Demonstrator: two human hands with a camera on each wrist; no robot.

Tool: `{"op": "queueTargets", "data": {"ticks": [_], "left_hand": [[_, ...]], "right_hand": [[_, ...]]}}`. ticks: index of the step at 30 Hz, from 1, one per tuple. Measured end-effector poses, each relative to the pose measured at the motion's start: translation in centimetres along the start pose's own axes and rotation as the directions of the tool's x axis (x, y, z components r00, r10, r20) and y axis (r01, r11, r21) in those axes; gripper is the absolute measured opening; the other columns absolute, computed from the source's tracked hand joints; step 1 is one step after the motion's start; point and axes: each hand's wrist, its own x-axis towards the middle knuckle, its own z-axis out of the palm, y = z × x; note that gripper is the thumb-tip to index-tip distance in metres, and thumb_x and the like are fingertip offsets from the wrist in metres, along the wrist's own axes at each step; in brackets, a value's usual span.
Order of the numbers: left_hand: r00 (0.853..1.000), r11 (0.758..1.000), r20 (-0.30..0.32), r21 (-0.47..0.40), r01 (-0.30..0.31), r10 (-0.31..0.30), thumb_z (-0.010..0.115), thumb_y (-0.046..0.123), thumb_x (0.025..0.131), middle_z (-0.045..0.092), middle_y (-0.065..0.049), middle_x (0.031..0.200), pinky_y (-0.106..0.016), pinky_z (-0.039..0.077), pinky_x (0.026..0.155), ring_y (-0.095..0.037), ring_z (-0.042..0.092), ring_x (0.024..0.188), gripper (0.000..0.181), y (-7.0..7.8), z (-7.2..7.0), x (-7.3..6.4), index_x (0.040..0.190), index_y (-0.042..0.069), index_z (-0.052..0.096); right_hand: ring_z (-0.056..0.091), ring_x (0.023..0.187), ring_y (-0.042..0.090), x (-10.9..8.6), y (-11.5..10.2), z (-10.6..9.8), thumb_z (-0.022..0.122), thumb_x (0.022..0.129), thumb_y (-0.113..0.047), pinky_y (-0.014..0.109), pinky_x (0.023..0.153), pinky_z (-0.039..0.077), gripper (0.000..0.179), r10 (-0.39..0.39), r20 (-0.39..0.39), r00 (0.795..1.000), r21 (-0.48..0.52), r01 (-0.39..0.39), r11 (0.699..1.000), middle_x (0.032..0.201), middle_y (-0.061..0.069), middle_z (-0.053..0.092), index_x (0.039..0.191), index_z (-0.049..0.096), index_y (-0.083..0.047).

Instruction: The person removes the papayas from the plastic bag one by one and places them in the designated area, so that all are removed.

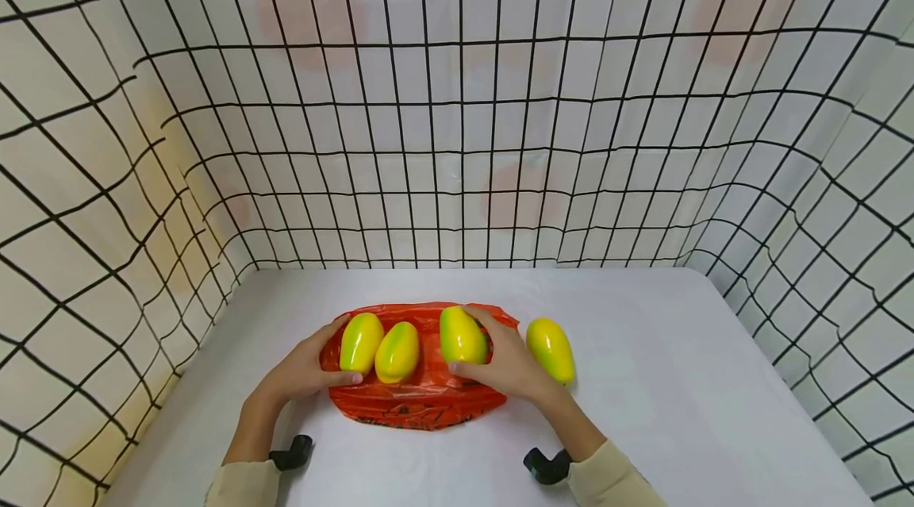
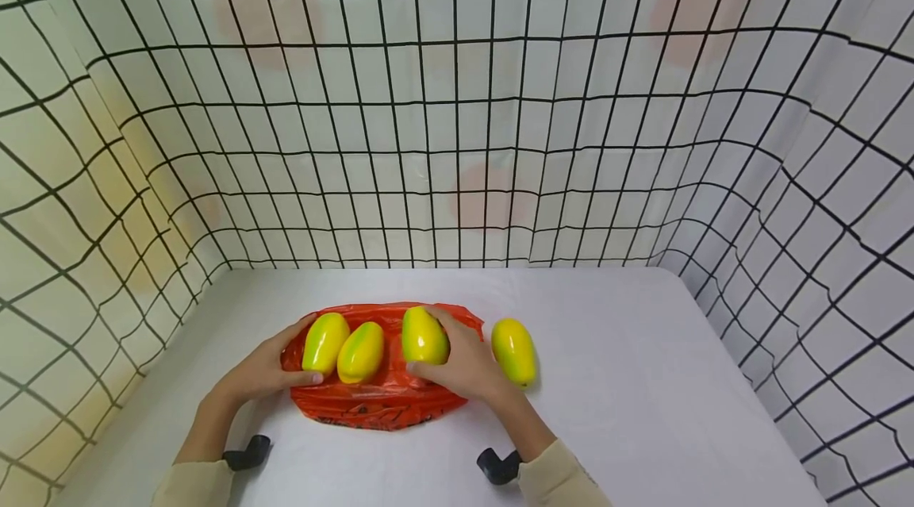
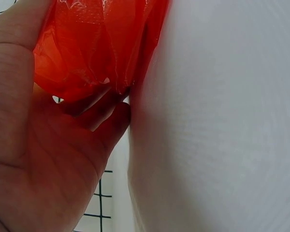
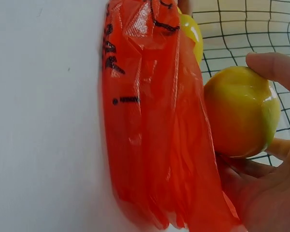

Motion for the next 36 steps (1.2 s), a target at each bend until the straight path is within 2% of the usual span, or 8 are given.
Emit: {"op": "queueTargets", "data": {"ticks": [8,19,36], "left_hand": [[1.0,1.0,0.0,-0.008,0.001,-0.001,0.09,0.056,0.068,0.045,-0.013,0.158,-0.054,0.059,0.097,-0.039,0.046,0.141,0.118,0.2,0.0,-0.1,0.163,0.022,0.029],[1.0,1.0,-0.004,-0.001,0.003,-0.003,0.09,0.056,0.068,0.044,-0.013,0.159,-0.056,0.057,0.1,-0.04,0.045,0.142,0.118,0.1,0.0,-0.1,0.163,0.023,0.029],[1.0,1.0,-0.012,0.009,-0.019,0.019,0.09,0.054,0.069,0.044,-0.014,0.16,-0.058,0.055,0.101,-0.041,0.044,0.143,0.115,0.4,0.0,-0.2,0.162,0.021,0.031]], "right_hand": [[0.06,0.112,0.02,-0.5,0.7,-1.7,0.083,0.081,-0.045,0.049,0.098,0.057,0.088,-0.007,-0.019,1.0,0.033,0.007,0.999,0.139,-0.001,0.061,0.156,0.039,-0.033],[0.063,0.122,0.03,-1.2,2.1,-4.6,0.085,0.082,-0.041,0.045,0.096,0.06,0.084,-0.01,-0.037,0.999,0.139,0.015,0.99,0.144,0.006,0.058,0.154,0.04,-0.036],[0.061,0.127,0.037,-2.5,4.1,-7.9,0.082,0.085,-0.042,0.051,0.1,0.058,0.084,0.006,-0.087,0.996,0.073,0.001,0.997,0.147,0.014,0.055,0.156,0.037,-0.029]]}}
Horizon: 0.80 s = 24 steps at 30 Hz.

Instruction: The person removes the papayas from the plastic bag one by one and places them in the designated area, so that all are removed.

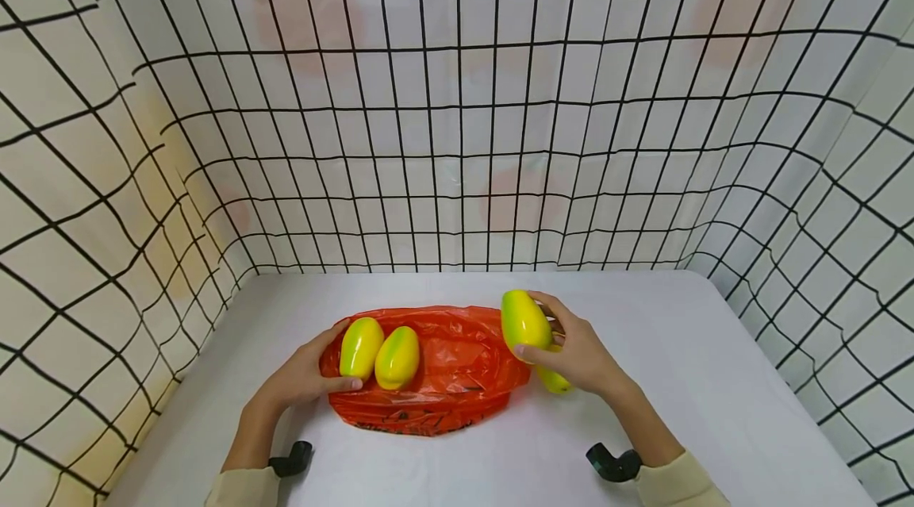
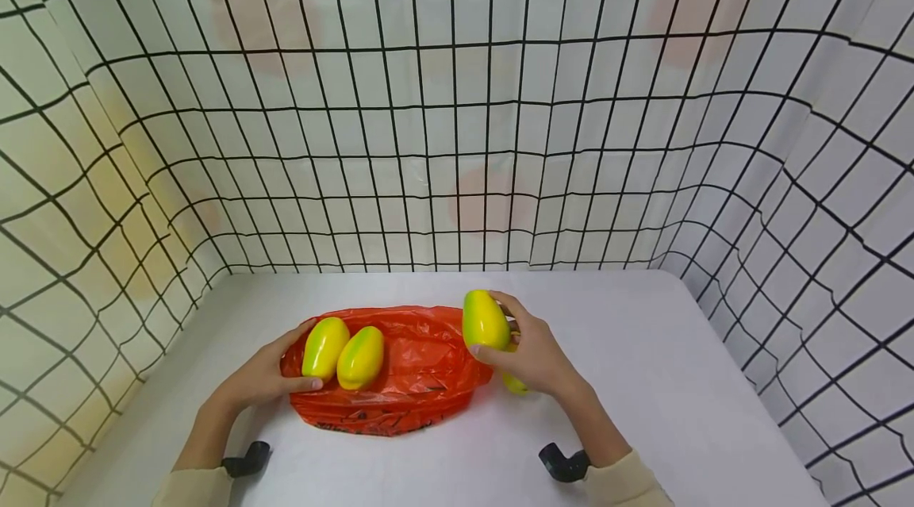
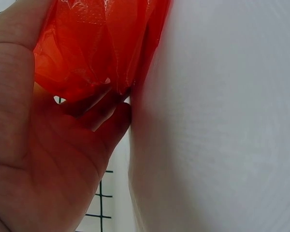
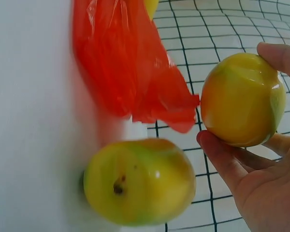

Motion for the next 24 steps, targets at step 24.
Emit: {"op": "queueTargets", "data": {"ticks": [24], "left_hand": [[1.0,1.0,-0.006,0.012,0.0,0.0,0.089,0.056,0.067,0.045,-0.013,0.159,-0.058,0.056,0.1,-0.041,0.045,0.142,0.117,-0.1,0.1,0.0,0.162,0.021,0.031]], "right_hand": [[0.058,0.13,0.04,-1.3,2.5,-3.4,0.081,0.088,-0.042,0.053,0.105,0.054,0.086,0.017,-0.046,0.999,-0.021,-0.018,1.0,0.151,0.019,0.05,0.158,0.034,-0.024]]}}
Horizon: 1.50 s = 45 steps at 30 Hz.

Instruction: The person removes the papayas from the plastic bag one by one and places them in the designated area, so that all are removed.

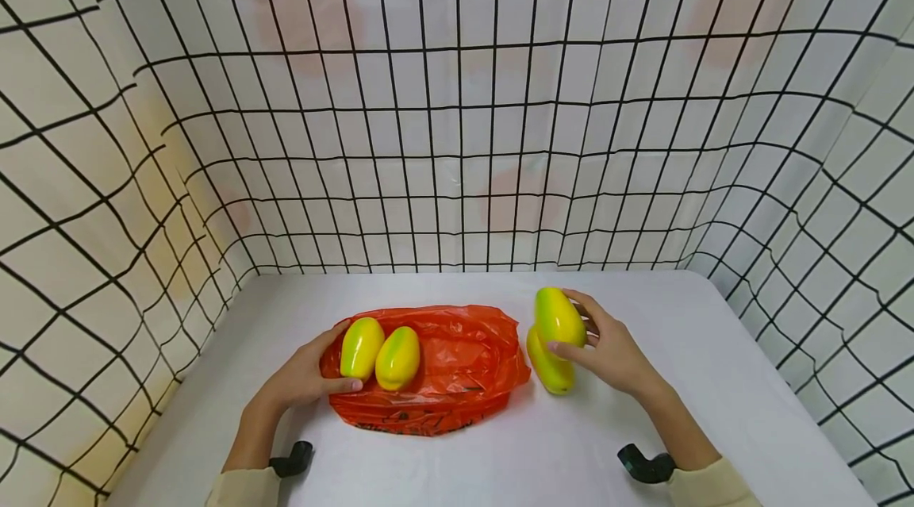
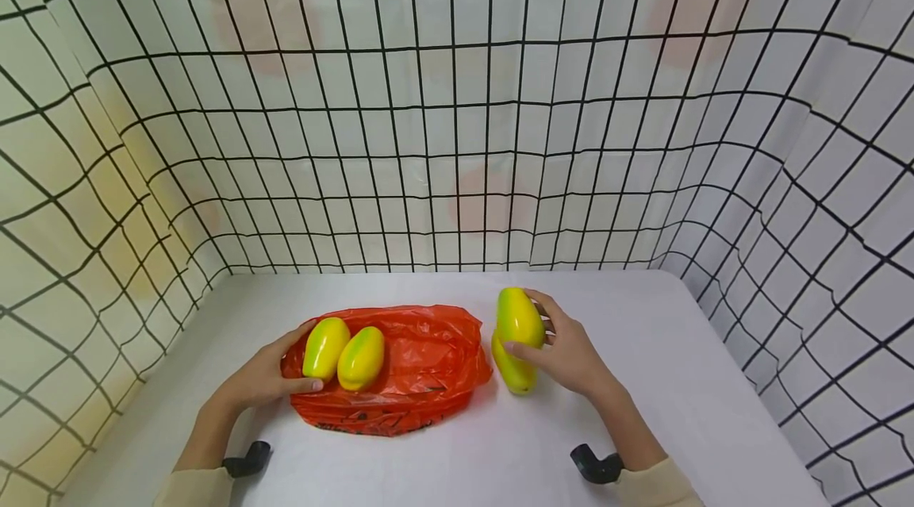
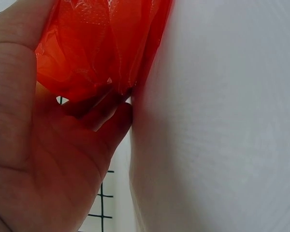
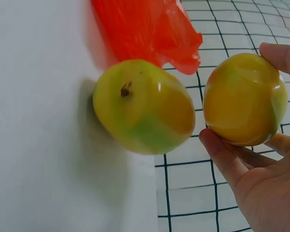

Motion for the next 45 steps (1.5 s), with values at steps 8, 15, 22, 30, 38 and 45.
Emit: {"op": "queueTargets", "data": {"ticks": [8,15,22,30,38,45], "left_hand": [[1.0,1.0,0.0,0.008,0.004,-0.004,0.089,0.056,0.067,0.044,-0.014,0.159,-0.057,0.056,0.1,-0.041,0.044,0.143,0.118,0.0,0.1,0.1,0.162,0.02,0.03],[1.0,1.0,0.002,-0.003,0.007,-0.006,0.09,0.056,0.067,0.044,-0.014,0.16,-0.057,0.056,0.1,-0.041,0.043,0.144,0.118,0.1,0.0,0.2,0.162,0.021,0.03],[1.0,1.0,0.002,0.002,0.01,-0.01,0.09,0.057,0.066,0.044,-0.013,0.159,-0.056,0.057,0.099,-0.041,0.044,0.144,0.118,0.0,0.1,0.1,0.162,0.021,0.031],[1.0,1.0,0.001,0.008,0.017,-0.017,0.09,0.057,0.066,0.044,-0.014,0.159,-0.057,0.056,0.1,-0.041,0.044,0.143,0.118,0.1,0.0,0.1,0.162,0.021,0.03],[1.0,1.0,-0.001,0.012,0.011,-0.011,0.09,0.057,0.067,0.045,-0.014,0.159,-0.056,0.057,0.099,-0.041,0.045,0.142,0.118,0.1,0.0,0.0,0.162,0.02,0.03],[1.0,1.0,-0.001,0.007,0.009,-0.009,0.089,0.057,0.066,0.045,-0.014,0.159,-0.055,0.058,0.098,-0.04,0.045,0.142,0.119,-0.1,0.1,0.1,0.163,0.021,0.03]], "right_hand": [[0.058,0.129,0.04,-0.3,1.2,-0.6,0.079,0.089,-0.045,0.054,0.105,0.053,0.086,0.011,-0.011,1.0,-0.032,-0.011,0.999,0.15,0.019,0.05,0.159,0.032,-0.023],[0.056,0.131,0.043,-0.7,1.7,-1.3,0.079,0.09,-0.045,0.057,0.107,0.05,0.088,0.043,-0.023,0.999,-0.048,-0.044,0.998,0.154,0.022,0.046,0.16,0.031,-0.021],[0.053,0.133,0.045,-1.0,2.4,-2.0,0.078,0.09,-0.046,0.061,0.109,0.047,0.09,0.06,-0.036,0.998,-0.07,-0.062,0.996,0.156,0.023,0.043,0.161,0.029,-0.02],[0.056,0.13,0.047,-1.4,3.7,-2.6,0.078,0.091,-0.043,0.058,0.106,0.051,0.088,0.042,-0.048,0.998,-0.093,-0.046,0.995,0.154,0.026,0.044,0.16,0.03,-0.016],[0.057,0.128,0.046,-1.5,4.9,-2.6,0.078,0.091,-0.045,0.06,0.106,0.051,0.089,0.068,-0.04,0.997,-0.127,-0.072,0.989,0.152,0.027,0.046,0.16,0.03,-0.014],[0.059,0.124,0.043,-1.5,5.7,-2.3,0.077,0.09,-0.046,0.06,0.103,0.053,0.088,0.091,-0.025,0.996,-0.155,-0.094,0.983,0.15,0.028,0.048,0.159,0.031,-0.015]]}}
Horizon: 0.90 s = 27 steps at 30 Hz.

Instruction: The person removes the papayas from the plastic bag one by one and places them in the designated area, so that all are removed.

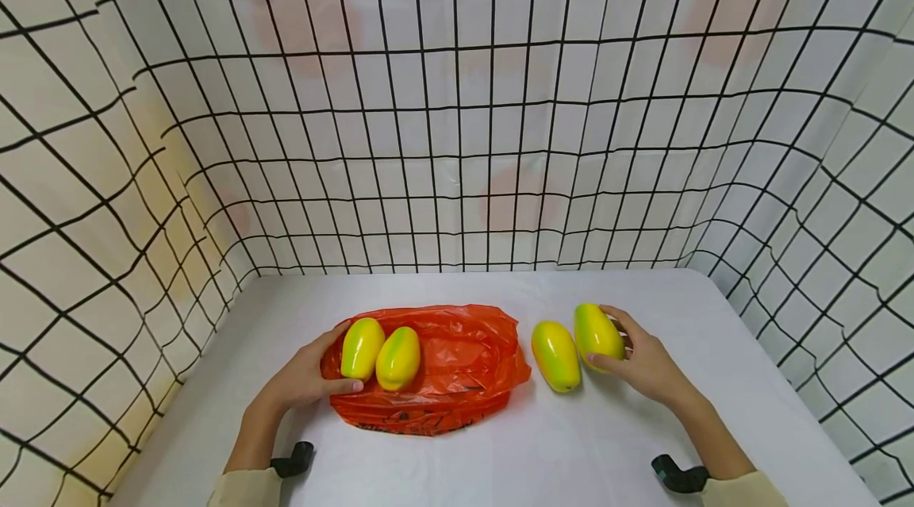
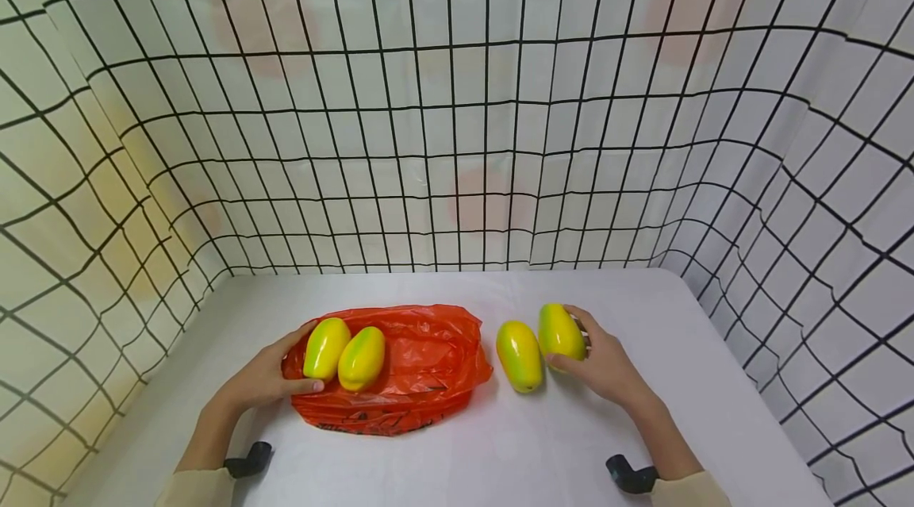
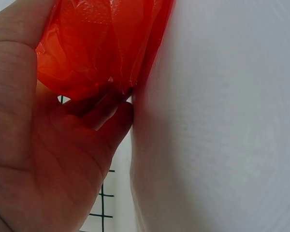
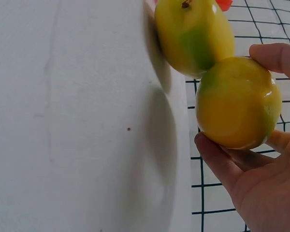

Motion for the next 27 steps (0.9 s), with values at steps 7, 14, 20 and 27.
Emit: {"op": "queueTargets", "data": {"ticks": [7,14,20,27], "left_hand": [[1.0,1.0,-0.001,0.012,0.002,-0.002,0.089,0.058,0.067,0.045,-0.013,0.159,-0.057,0.056,0.1,-0.04,0.045,0.142,0.118,0.0,0.0,0.0,0.162,0.022,0.03],[1.0,1.0,-0.003,0.018,0.012,-0.012,0.089,0.058,0.068,0.045,-0.013,0.158,-0.059,0.054,0.102,-0.04,0.045,0.142,0.117,-0.1,0.0,0.0,0.162,0.022,0.03],[1.0,1.0,0.0,0.016,-0.002,0.002,0.089,0.058,0.068,0.046,-0.013,0.158,-0.058,0.055,0.101,-0.04,0.046,0.141,0.117,-0.1,0.1,0.0,0.162,0.022,0.03],[1.0,1.0,-0.001,0.023,0.011,-0.011,0.088,0.059,0.068,0.044,-0.014,0.159,-0.059,0.055,0.102,-0.041,0.045,0.143,0.118,0.1,0.0,-0.1,0.163,0.02,0.029]], "right_hand": [[0.058,0.123,0.043,-0.2,0.4,0.5,0.077,0.089,-0.047,0.06,0.1,0.054,0.09,0.028,0.025,0.999,-0.018,-0.027,0.999,0.152,0.029,0.046,0.159,0.03,-0.015],[0.056,0.127,0.045,-0.1,0.9,1.1,0.077,0.088,-0.048,0.061,0.099,0.054,0.091,0.042,0.064,0.997,-0.026,-0.041,0.999,0.154,0.029,0.045,0.16,0.03,-0.017],[0.055,0.128,0.046,-0.1,0.9,1.3,0.077,0.088,-0.049,0.062,0.101,0.053,0.091,0.044,0.082,0.996,-0.04,-0.041,0.998,0.155,0.028,0.044,0.159,0.03,-0.017],[0.055,0.129,0.047,-0.2,0.7,1.4,0.078,0.087,-0.049,0.063,0.1,0.053,0.093,0.027,0.093,0.995,-0.049,-0.023,0.999,0.157,0.027,0.043,0.159,0.03,-0.017]]}}
